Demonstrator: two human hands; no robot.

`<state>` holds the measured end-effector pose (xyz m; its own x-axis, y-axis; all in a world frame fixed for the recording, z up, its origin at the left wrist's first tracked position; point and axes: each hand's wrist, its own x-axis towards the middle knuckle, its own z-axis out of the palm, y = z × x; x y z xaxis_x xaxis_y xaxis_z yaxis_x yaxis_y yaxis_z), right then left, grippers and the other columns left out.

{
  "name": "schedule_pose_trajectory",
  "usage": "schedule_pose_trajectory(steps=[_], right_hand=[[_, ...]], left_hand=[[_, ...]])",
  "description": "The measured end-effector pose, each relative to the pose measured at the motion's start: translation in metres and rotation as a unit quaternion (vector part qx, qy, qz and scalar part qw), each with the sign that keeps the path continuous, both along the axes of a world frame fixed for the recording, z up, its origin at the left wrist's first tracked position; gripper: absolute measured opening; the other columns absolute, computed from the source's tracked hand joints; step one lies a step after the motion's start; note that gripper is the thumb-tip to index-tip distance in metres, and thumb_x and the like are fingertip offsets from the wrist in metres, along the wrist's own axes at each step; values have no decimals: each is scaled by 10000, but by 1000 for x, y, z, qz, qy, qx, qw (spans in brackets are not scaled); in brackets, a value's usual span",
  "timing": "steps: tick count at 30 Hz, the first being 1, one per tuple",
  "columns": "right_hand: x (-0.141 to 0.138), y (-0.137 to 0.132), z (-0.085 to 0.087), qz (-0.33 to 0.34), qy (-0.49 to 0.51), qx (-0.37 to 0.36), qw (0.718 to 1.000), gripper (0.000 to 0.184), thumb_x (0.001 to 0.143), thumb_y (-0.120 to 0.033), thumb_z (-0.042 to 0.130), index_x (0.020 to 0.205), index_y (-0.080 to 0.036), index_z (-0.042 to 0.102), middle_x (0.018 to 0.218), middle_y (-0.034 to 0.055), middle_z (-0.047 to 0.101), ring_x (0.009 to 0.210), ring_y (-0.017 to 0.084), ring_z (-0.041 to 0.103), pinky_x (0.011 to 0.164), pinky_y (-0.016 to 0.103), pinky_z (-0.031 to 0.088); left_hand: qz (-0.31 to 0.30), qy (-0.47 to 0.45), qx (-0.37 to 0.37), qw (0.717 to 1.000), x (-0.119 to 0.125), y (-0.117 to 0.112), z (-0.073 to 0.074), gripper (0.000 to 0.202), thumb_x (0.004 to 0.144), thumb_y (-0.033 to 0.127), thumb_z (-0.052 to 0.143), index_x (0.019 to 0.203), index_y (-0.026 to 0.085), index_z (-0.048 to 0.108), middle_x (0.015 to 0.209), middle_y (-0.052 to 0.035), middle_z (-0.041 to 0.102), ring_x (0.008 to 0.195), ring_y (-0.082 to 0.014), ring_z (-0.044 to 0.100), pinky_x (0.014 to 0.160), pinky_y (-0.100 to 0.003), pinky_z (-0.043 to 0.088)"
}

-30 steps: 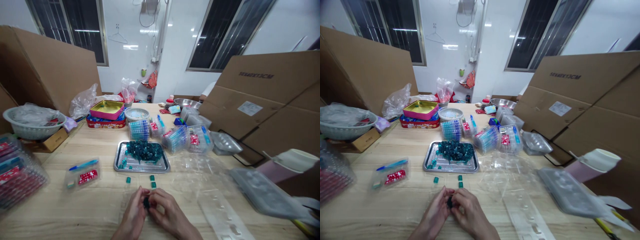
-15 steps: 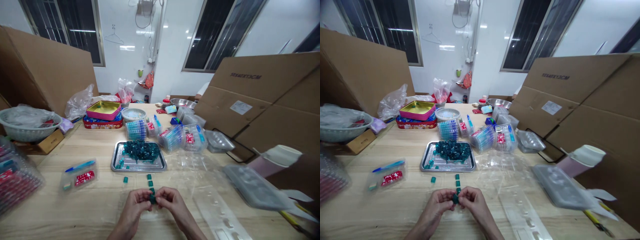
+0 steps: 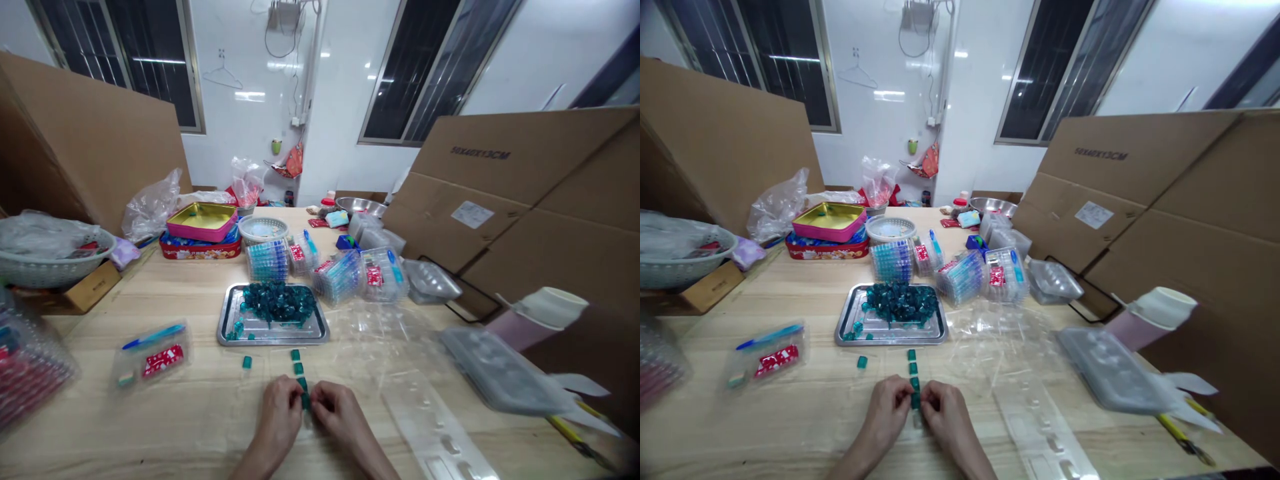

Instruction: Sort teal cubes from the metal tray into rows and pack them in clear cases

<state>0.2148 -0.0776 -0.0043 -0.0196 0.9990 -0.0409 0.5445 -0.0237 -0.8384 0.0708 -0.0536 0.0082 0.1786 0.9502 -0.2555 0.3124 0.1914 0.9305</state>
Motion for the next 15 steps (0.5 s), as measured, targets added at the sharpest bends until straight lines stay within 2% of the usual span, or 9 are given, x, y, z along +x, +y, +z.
schedule_pose_trajectory(steps=[3,7,11,15], right_hand=[[0,-2,0,23,-101,12,995,157,629,-132,435,616,-142,591,545,11,559,537,130,503,528,218,322],[6,0,2,49,-198,19,979,176,641,-128,445,638,-161,617,602,42,616,599,177,557,576,253,347],[4,18,22,46,-181,55,981,172,720,-163,440,677,-166,607,655,49,621,635,181,571,605,261,375],[-17,58,43,71,-143,123,980,180,760,-150,424,720,-161,598,712,40,608,663,160,569,619,246,389]], left_hand=[[-11,-2,11,1000,0,-4,-4,148,658,211,519,609,139,639,720,-34,586,695,-39,439,705,-155,260],[-28,-31,44,998,3,-10,-10,147,678,266,545,694,161,647,826,-59,583,772,-69,449,767,-178,297],[-59,-25,59,996,7,-10,-18,184,690,213,498,769,166,658,919,-87,580,862,-103,462,842,-212,312],[-112,34,43,992,8,-3,-29,265,702,212,443,821,155,673,1001,-118,576,908,-132,469,838,-255,299]])
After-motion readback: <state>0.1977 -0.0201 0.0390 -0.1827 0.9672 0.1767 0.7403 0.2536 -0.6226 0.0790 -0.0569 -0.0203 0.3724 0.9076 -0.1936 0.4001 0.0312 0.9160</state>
